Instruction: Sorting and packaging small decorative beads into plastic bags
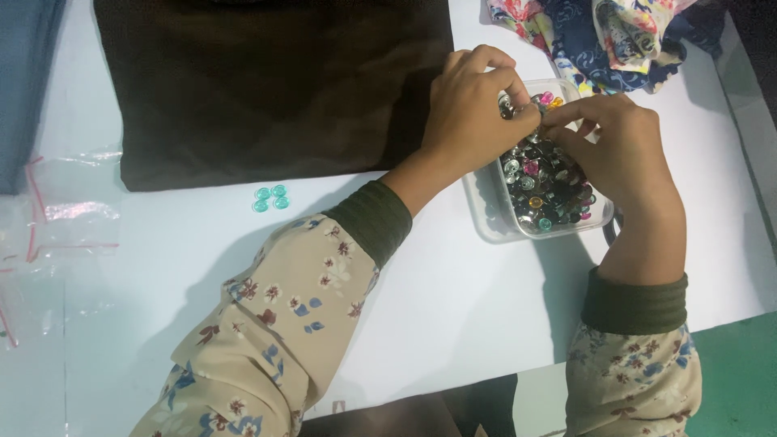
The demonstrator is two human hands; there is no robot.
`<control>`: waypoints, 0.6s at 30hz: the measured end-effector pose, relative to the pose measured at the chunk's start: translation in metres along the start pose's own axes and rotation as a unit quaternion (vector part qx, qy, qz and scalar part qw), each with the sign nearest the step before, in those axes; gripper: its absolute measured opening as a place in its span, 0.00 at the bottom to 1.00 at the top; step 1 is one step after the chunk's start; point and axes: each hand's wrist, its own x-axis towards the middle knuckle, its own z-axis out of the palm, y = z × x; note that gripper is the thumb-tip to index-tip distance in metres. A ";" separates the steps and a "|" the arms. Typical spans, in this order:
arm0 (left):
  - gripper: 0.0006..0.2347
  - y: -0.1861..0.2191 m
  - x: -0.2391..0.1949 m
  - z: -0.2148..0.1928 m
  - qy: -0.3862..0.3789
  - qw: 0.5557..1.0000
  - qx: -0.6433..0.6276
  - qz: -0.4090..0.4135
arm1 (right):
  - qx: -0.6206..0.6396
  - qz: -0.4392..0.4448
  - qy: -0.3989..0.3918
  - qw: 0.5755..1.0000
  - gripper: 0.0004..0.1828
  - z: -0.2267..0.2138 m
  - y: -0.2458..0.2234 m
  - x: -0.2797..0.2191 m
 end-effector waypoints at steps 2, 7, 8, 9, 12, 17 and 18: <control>0.03 -0.002 0.000 0.002 0.016 1.000 -0.001 0.017 | 0.020 0.009 0.011 1.000 0.11 0.005 0.010 0.001; 0.03 -0.002 0.001 -0.001 -0.006 1.000 -0.009 0.004 | 0.137 0.090 0.037 0.986 0.10 -0.007 -0.010 -0.002; 0.03 -0.002 0.001 -0.001 -0.008 1.000 -0.011 0.000 | 0.148 0.090 0.034 0.984 0.09 -0.007 -0.007 -0.001; 0.03 -0.003 0.001 0.000 -0.010 1.000 -0.014 -0.004 | 0.160 0.090 0.031 0.983 0.09 -0.007 -0.005 -0.001; 0.03 0.001 0.000 -0.002 -0.008 1.000 -0.028 -0.005 | 0.255 0.103 0.019 0.961 0.09 -0.012 -0.012 -0.003; 0.03 -0.004 0.000 0.000 0.011 0.999 -0.025 0.027 | 0.141 0.051 0.048 0.988 0.15 -0.004 0.005 -0.003; 0.04 -0.004 0.000 -0.001 0.003 0.999 -0.022 0.026 | 0.090 0.011 0.065 0.994 0.19 -0.002 0.009 -0.003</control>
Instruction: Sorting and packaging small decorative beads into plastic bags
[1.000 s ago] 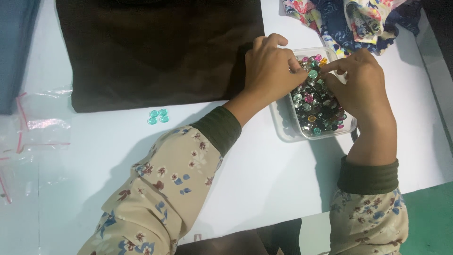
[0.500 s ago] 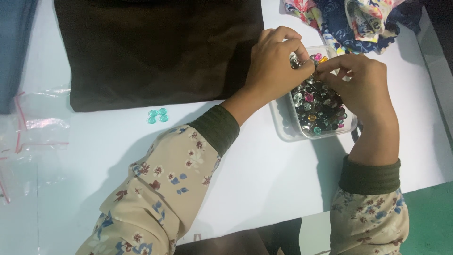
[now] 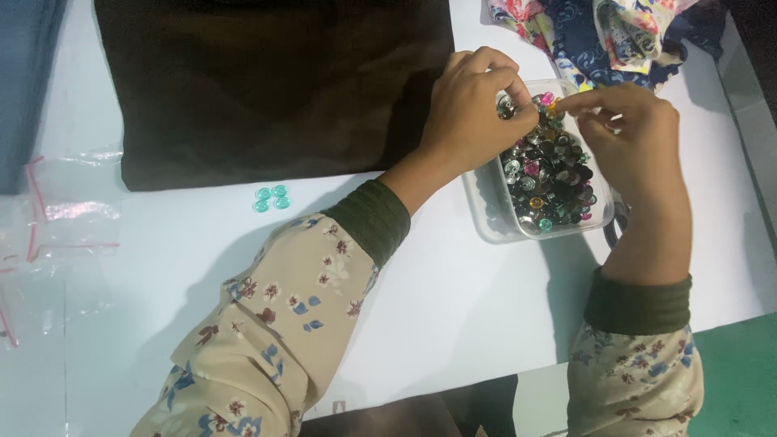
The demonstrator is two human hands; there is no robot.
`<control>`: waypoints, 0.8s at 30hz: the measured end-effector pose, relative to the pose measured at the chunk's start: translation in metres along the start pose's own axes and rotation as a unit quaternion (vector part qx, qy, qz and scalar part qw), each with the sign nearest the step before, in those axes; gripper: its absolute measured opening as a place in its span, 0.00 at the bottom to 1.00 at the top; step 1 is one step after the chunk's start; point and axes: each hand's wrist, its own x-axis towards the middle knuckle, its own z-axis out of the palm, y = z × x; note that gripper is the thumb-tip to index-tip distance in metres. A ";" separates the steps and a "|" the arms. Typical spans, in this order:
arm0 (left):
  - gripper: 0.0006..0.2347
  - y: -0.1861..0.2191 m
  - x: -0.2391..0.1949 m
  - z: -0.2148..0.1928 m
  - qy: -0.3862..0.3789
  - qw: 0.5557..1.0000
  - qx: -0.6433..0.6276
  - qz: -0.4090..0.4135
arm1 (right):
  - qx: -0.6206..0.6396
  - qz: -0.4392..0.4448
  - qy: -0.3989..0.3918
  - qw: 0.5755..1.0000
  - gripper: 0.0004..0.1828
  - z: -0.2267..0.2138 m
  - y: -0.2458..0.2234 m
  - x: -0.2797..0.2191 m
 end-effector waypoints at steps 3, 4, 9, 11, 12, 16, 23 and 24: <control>0.04 0.000 -0.001 -0.001 0.004 1.000 0.008 0.008 | -0.075 -0.137 0.043 0.987 0.19 0.019 0.033 0.008; 0.04 -0.001 -0.001 0.000 0.004 1.000 0.008 0.008 | -0.076 -0.136 0.043 0.987 0.19 0.024 0.038 0.009; 0.02 -0.005 -0.001 0.004 0.031 0.998 0.018 0.051 | -0.189 -0.161 0.078 0.966 0.20 0.036 0.054 0.014; 0.02 -0.003 -0.002 0.001 0.012 0.999 0.018 0.039 | -0.188 -0.167 0.076 0.965 0.20 0.034 0.051 0.013; 0.02 -0.001 -0.003 0.000 -0.008 0.999 0.018 0.028 | -0.188 -0.173 0.074 0.964 0.19 0.033 0.050 0.012; 0.02 -0.004 -0.004 0.003 -0.008 0.999 0.026 0.025 | -0.203 -0.126 0.045 0.970 0.14 0.030 0.046 0.014; 0.02 -0.003 -0.003 0.002 -0.010 0.999 0.023 0.020 | -0.156 -0.120 0.032 0.980 0.10 0.023 0.040 0.013; 0.03 -0.001 -0.003 -0.001 -0.018 1.000 0.019 0.011 | -0.127 -0.104 0.045 0.985 0.07 0.020 0.031 0.010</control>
